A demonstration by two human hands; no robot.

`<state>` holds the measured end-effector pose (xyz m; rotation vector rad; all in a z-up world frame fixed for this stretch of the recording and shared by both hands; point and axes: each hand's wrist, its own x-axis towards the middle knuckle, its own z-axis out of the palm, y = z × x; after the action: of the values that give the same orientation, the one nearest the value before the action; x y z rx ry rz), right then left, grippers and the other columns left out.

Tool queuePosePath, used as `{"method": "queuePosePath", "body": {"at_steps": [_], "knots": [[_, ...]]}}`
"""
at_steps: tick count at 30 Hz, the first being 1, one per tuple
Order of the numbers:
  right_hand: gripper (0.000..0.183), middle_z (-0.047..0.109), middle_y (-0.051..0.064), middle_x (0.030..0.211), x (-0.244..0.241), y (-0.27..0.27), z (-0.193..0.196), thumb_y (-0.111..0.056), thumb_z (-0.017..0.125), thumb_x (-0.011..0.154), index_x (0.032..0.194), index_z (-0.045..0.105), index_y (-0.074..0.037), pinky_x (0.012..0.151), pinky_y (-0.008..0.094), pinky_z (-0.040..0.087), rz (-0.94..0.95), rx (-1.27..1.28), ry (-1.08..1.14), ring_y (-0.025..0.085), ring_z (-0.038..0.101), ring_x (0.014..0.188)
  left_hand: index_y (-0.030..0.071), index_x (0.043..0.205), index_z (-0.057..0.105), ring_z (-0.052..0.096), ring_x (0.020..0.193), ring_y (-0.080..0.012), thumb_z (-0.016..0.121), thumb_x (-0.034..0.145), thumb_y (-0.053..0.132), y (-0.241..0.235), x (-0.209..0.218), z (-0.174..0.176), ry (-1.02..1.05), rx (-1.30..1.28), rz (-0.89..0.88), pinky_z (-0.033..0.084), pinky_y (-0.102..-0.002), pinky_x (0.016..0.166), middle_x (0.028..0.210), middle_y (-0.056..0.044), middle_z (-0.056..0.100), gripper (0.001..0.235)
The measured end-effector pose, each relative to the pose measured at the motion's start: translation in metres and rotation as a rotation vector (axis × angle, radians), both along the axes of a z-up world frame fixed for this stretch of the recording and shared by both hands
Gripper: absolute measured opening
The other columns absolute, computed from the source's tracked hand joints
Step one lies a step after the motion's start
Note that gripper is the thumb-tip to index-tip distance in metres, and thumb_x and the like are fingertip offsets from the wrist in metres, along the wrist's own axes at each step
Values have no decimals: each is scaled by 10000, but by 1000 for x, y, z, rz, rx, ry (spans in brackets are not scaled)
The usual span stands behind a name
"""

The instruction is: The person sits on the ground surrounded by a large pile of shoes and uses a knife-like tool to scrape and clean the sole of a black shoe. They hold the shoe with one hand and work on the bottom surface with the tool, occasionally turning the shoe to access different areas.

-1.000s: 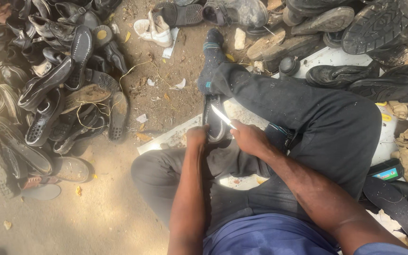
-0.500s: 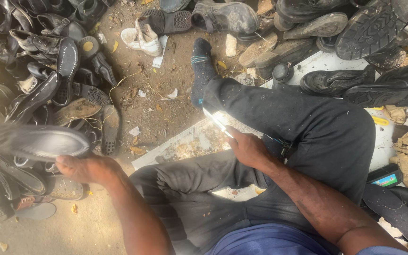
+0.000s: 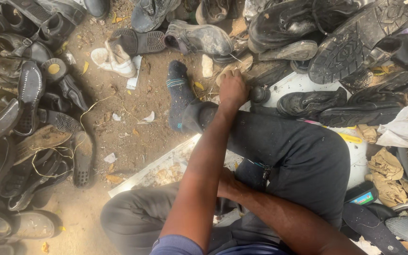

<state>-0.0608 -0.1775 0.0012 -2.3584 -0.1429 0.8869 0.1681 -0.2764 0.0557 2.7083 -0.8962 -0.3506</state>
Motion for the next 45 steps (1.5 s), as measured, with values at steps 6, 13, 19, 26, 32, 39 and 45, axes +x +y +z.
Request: {"method": "queuePosePath", "body": {"at_steps": [6, 13, 19, 26, 32, 39, 45], "knots": [[388, 734, 201, 1010, 17, -1, 38, -349, 480, 1090, 1193, 664, -23, 872, 483, 535, -16, 30, 63, 382, 713, 951, -27, 1100, 705, 727, 854, -274, 775, 778, 458, 30, 7, 39, 322, -421, 435, 630, -387, 746, 1043, -202, 694, 586], [308, 734, 170, 923, 13, -2, 77, -294, 507, 1026, 1202, 611, -64, 802, 517, 518, -92, 117, -37, 376, 714, 889, -27, 1262, 661, 734, 902, -244, 726, 839, 388, 233, -38, 50, 844, -1371, 1034, 562, -478, 816, 1140, -173, 688, 596], [297, 731, 190, 925, 3, 6, 52, -316, 531, 1028, 1249, 594, -128, 811, 542, 507, -75, 4, -147, 430, 687, 929, 108, 1379, 539, 447, 790, -251, 565, 974, 493, 381, -121, -64, 987, -1549, 1386, 493, -563, 914, 1195, -143, 610, 559], [353, 729, 221, 977, -12, 4, 36, -333, 548, 984, 1281, 601, -149, 799, 564, 503, -143, -1, -290, 463, 675, 941, 15, 1258, 576, 546, 1079, -346, 597, 950, 348, 362, -148, -59, -271, -583, 1237, 425, -531, 1005, 1218, -194, 606, 454], [352, 729, 218, 900, -18, 1, 40, -335, 519, 987, 1270, 594, -140, 776, 567, 508, -158, -14, -290, 458, 693, 880, -32, 1153, 662, 565, 1135, -333, 607, 935, 131, 351, -128, -30, -307, 40, 806, 423, -474, 1000, 1155, -168, 632, 277], [349, 722, 211, 836, -22, 0, 45, -339, 537, 985, 1257, 584, -126, 721, 561, 503, -165, 19, -359, 449, 690, 817, -21, 999, 667, 589, 1074, -339, 603, 891, 221, 348, -102, -36, -357, 287, 761, 413, -443, 969, 1076, -185, 648, 273], [383, 718, 217, 812, -27, -5, 53, -299, 554, 983, 1320, 581, -120, 691, 536, 517, -196, 103, -416, 432, 696, 770, 61, 1112, 601, 648, 961, -323, 537, 1000, 76, 348, -112, -43, -501, -25, 709, 434, -450, 973, 972, -146, 721, 130]]}}
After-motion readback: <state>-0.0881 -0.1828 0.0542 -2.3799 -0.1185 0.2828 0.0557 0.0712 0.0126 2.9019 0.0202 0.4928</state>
